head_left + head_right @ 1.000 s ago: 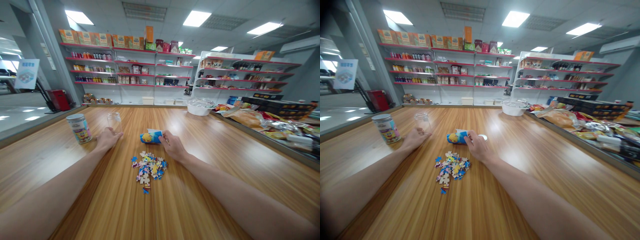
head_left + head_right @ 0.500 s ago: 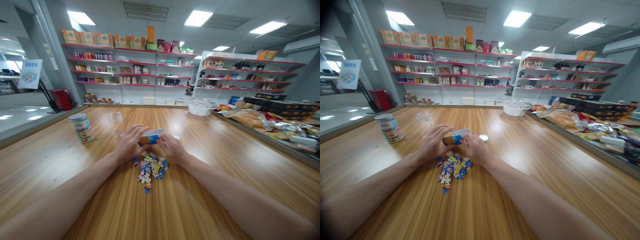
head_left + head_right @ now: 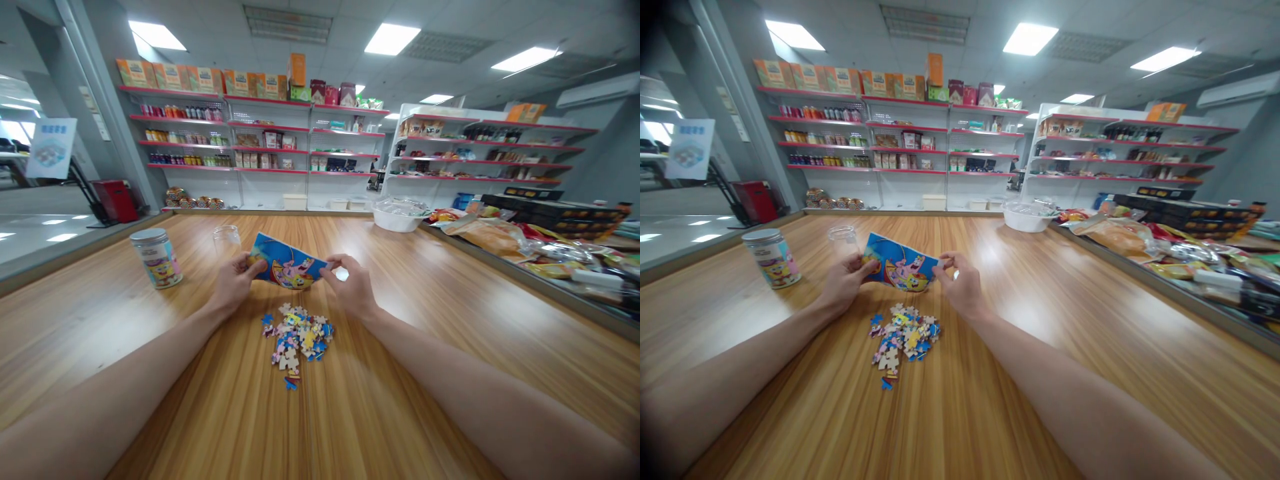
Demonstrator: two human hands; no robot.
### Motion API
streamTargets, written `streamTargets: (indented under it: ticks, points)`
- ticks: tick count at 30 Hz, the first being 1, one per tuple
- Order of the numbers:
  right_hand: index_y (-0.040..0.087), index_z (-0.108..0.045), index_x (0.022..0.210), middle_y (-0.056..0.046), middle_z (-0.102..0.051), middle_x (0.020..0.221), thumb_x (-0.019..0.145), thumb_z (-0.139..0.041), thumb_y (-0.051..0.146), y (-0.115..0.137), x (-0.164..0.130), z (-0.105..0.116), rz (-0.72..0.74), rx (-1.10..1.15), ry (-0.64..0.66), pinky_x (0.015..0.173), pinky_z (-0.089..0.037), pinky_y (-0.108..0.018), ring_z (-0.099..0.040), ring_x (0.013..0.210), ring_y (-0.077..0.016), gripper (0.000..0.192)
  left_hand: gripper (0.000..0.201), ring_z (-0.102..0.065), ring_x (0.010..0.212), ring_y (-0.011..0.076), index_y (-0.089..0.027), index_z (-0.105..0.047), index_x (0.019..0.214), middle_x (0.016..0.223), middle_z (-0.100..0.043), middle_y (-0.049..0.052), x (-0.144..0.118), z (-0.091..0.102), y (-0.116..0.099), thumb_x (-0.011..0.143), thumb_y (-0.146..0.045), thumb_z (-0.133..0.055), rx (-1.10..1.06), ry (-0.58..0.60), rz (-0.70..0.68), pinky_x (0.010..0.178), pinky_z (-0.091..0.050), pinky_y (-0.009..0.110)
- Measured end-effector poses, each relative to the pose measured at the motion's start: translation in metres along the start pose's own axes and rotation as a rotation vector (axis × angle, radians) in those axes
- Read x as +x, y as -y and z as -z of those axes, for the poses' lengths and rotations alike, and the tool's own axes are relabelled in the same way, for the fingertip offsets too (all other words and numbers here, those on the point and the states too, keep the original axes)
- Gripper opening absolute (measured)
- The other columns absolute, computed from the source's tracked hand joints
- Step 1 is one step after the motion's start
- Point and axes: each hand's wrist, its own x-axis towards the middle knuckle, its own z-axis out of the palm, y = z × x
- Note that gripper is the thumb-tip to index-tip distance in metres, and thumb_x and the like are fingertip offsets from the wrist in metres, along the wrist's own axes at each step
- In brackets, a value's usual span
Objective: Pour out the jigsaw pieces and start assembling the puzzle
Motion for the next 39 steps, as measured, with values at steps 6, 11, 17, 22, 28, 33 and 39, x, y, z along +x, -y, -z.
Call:
streamTargets:
  ticks: [6, 11, 17, 22, 28, 33, 39]
  points:
    - [0.019, -0.043, 0.127, 0.0, -0.066, 0.084, 0.073, -0.077, 0.039, -0.004, 0.0, -0.014, -0.414, 0.601, 0.073, 0.068, -0.058, -0.033, -0.069, 0.076, -0.019, 0.067, 0.05, -0.071, 0.074, 0.0228, -0.012, -0.068, 0.09, 0.086, -0.074, 0.01, 0.007, 0.0, 0.014, 0.064, -0.052, -0.083, -0.018, 0.043, 0.124, 0.063, -0.058, 0.03]
    - [0.018, -0.06, 0.117, -0.01, -0.072, 0.108, 0.065, -0.083, 0.038, 0.0, 0.0, -0.016, -0.61, 0.816, 0.291, 0.06, -0.06, -0.031, -0.072, 0.087, -0.025, 0.06, 0.047, -0.071, 0.067, 0.0211, -0.015, -0.062, 0.094, 0.081, -0.074, 0.006, 0.003, 0.0, 0.007, 0.067, -0.049, -0.08, -0.035, 0.086, 0.16, 0.056, -0.059, 0.029]
    - [0.017, -0.071, 0.1, -0.006, -0.076, 0.093, 0.064, -0.083, 0.04, 0.0, 0.001, -0.01, -0.674, 0.802, 0.229, 0.045, -0.052, -0.022, -0.07, 0.067, -0.0186, 0.045, 0.038, -0.067, 0.049, 0.0182, -0.016, -0.056, 0.096, 0.072, -0.072, 0.003, -0.001, 0.006, -0.002, 0.076, -0.043, -0.075, -0.065, 0.262, 0.164, 0.038, -0.051, 0.021]
    - [0.013, -0.072, 0.097, -0.007, -0.074, 0.077, 0.07, -0.078, 0.045, -0.005, 0.003, -0.005, -0.681, 0.81, 0.264, 0.031, -0.036, -0.016, -0.056, 0.044, -0.0099, 0.043, 0.04, -0.061, 0.043, 0.0128, -0.014, -0.061, 0.103, 0.07, -0.069, 0.002, 0.002, 0.007, 0.001, 0.08, -0.045, -0.072, -0.175, 0.35, 0.183, 0.034, -0.049, 0.02]
    - [0.012, -0.072, 0.09, -0.008, -0.072, 0.075, 0.07, -0.078, 0.043, -0.008, 0.003, -0.003, -0.699, 0.842, 0.266, 0.034, -0.041, -0.017, -0.058, 0.05, -0.012, 0.038, 0.036, -0.059, 0.045, 0.0112, -0.011, -0.069, 0.096, 0.073, -0.07, 0.004, 0.003, 0.007, 0.002, 0.078, -0.042, -0.077, -0.171, 0.329, 0.196, 0.033, -0.049, 0.019]
    - [0.012, -0.072, 0.093, -0.007, -0.073, 0.076, 0.069, -0.077, 0.037, -0.004, 0.002, -0.003, -0.702, 0.856, 0.238, 0.033, -0.042, -0.017, -0.058, 0.049, -0.0114, 0.036, 0.035, -0.061, 0.047, 0.0124, -0.01, -0.071, 0.091, 0.073, -0.071, 0.005, 0.004, 0.008, 0.004, 0.074, -0.039, -0.079, -0.188, 0.311, 0.209, 0.038, -0.052, 0.022]
    - [0.011, -0.069, 0.083, -0.005, -0.069, 0.064, 0.068, -0.073, 0.027, -0.022, 0.013, 0.016, -0.71, 0.834, 0.085, 0.03, -0.04, -0.018, -0.052, 0.039, -0.0092, 0.022, 0.033, -0.057, 0.04, 0.0112, -0.014, -0.063, 0.097, 0.052, -0.062, -0.003, 0.016, 0.029, 0.003, 0.074, -0.034, -0.076, -0.207, 0.126, 0.159, 0.041, -0.05, 0.02]
